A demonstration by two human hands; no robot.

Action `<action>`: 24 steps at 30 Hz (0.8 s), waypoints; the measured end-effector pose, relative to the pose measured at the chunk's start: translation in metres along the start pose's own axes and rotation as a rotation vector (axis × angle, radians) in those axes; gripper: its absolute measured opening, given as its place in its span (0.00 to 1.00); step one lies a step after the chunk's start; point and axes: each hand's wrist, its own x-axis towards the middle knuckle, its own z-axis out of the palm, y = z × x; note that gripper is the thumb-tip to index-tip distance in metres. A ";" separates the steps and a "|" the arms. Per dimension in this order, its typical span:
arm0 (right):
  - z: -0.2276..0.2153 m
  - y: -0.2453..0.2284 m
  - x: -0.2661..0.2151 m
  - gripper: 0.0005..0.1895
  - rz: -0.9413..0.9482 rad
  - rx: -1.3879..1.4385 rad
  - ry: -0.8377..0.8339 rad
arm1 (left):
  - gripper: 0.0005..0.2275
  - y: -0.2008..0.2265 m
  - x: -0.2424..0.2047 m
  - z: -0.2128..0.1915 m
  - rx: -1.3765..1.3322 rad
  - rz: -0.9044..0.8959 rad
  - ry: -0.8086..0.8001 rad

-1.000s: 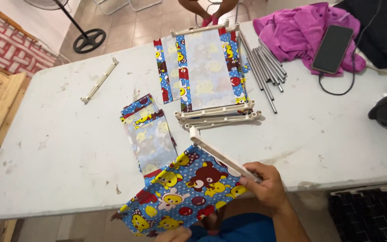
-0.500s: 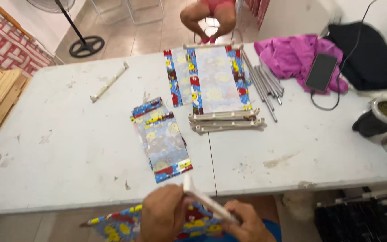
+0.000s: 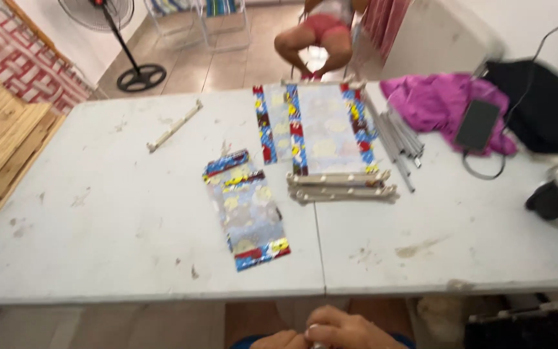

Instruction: Assembling a portable fabric storage shelf by inserting rods into sleeves and connecting them with plastic joints

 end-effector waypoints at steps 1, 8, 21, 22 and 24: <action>0.010 0.002 -0.003 0.10 0.004 0.027 -0.001 | 0.14 0.003 -0.005 -0.005 0.005 -0.013 -0.024; 0.031 0.021 -0.015 0.14 -0.016 0.111 0.140 | 0.13 -0.033 -0.052 0.038 -0.025 0.099 -0.411; 0.024 0.020 -0.028 0.23 -0.006 0.153 0.031 | 0.15 -0.037 -0.024 0.027 -0.369 0.302 -0.656; 0.019 0.015 -0.026 0.23 -0.003 0.162 0.031 | 0.15 -0.043 -0.035 0.040 -0.372 0.297 -0.664; 0.009 0.005 -0.019 0.21 0.029 0.246 -0.091 | 0.10 -0.055 -0.056 0.065 -0.381 0.319 -0.744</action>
